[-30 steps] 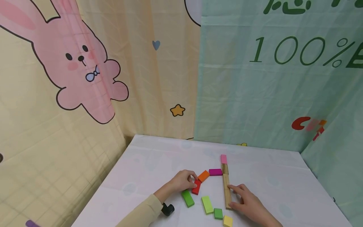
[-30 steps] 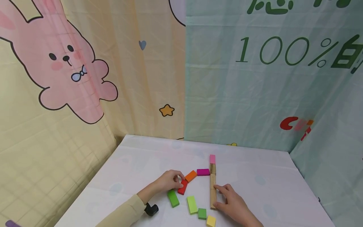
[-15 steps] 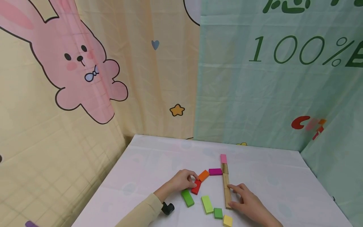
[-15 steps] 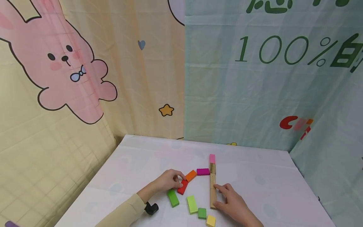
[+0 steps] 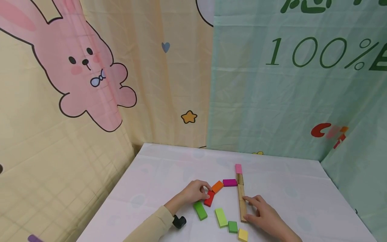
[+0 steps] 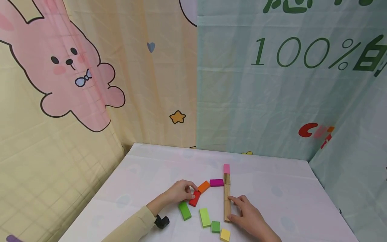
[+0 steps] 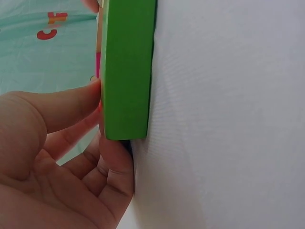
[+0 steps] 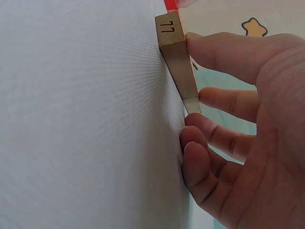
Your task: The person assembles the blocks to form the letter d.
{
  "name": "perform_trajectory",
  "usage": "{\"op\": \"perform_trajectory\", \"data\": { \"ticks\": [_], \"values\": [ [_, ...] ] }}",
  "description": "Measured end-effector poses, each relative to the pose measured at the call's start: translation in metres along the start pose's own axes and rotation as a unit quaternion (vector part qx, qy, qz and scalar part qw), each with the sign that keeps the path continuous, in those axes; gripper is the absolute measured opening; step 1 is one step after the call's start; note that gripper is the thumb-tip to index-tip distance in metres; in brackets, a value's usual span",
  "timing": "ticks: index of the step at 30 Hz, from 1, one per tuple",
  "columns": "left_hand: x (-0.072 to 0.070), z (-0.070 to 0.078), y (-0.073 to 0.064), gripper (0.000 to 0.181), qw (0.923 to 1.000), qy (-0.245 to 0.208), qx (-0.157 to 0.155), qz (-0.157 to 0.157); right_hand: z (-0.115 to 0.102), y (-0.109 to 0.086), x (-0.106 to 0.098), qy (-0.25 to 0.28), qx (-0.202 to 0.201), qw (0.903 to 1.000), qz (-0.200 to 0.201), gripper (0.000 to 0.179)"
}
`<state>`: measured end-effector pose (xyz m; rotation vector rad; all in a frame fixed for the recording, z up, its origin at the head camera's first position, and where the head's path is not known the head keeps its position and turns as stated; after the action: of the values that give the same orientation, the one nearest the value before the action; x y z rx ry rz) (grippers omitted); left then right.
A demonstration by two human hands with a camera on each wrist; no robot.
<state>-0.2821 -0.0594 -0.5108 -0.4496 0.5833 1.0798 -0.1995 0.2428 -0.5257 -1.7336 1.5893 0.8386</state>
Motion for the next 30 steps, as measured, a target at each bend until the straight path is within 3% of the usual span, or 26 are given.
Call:
{"op": "perform_trajectory", "data": {
  "ticks": [30],
  "values": [
    [-0.0010,-0.0014,-0.0009,0.018,1.0000,-0.008,-0.003,0.004,-0.0057,-0.0046,-0.0033,0.005,-0.002,1.0000,0.000,0.067]
  ]
}}
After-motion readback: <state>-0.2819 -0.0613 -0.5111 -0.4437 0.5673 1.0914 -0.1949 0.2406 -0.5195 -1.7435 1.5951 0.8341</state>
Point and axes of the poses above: each hand's wrist, its own y-axis towards the middle knuckle, its own x-axis out of the palm, z = x × y, the point moved 1 cm from there along y, towards the middle knuckle, and after that the axes turned 4 degrees about z, right-handed, at the moved point
